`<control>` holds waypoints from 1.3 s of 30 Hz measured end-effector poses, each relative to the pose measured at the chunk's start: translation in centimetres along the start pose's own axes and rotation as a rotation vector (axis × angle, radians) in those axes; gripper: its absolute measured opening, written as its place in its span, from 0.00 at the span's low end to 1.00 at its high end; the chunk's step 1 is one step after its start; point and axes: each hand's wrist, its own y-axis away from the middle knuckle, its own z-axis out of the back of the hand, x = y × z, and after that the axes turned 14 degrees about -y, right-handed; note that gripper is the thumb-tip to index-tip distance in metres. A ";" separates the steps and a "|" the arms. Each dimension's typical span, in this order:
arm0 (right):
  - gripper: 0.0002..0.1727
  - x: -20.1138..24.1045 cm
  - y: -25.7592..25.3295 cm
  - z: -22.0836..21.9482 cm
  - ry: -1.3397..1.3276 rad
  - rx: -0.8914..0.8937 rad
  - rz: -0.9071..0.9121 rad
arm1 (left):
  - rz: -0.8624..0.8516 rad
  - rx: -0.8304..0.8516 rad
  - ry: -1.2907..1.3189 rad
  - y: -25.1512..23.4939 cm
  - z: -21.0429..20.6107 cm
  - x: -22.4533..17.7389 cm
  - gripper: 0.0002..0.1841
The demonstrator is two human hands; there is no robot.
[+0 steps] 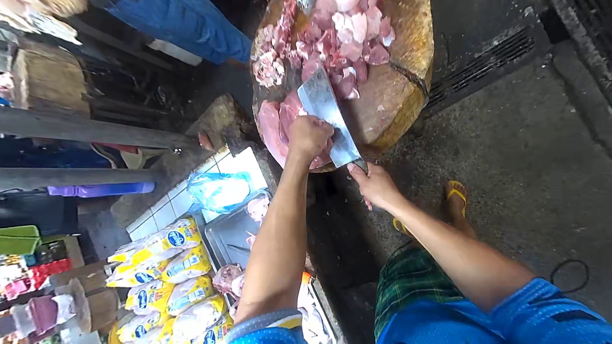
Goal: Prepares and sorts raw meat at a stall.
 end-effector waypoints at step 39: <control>0.28 1.0 1.5 2.0 -0.071 0.037 0.065 | 0.219 -0.045 1.155 3.3 -1.1 11.9 0.08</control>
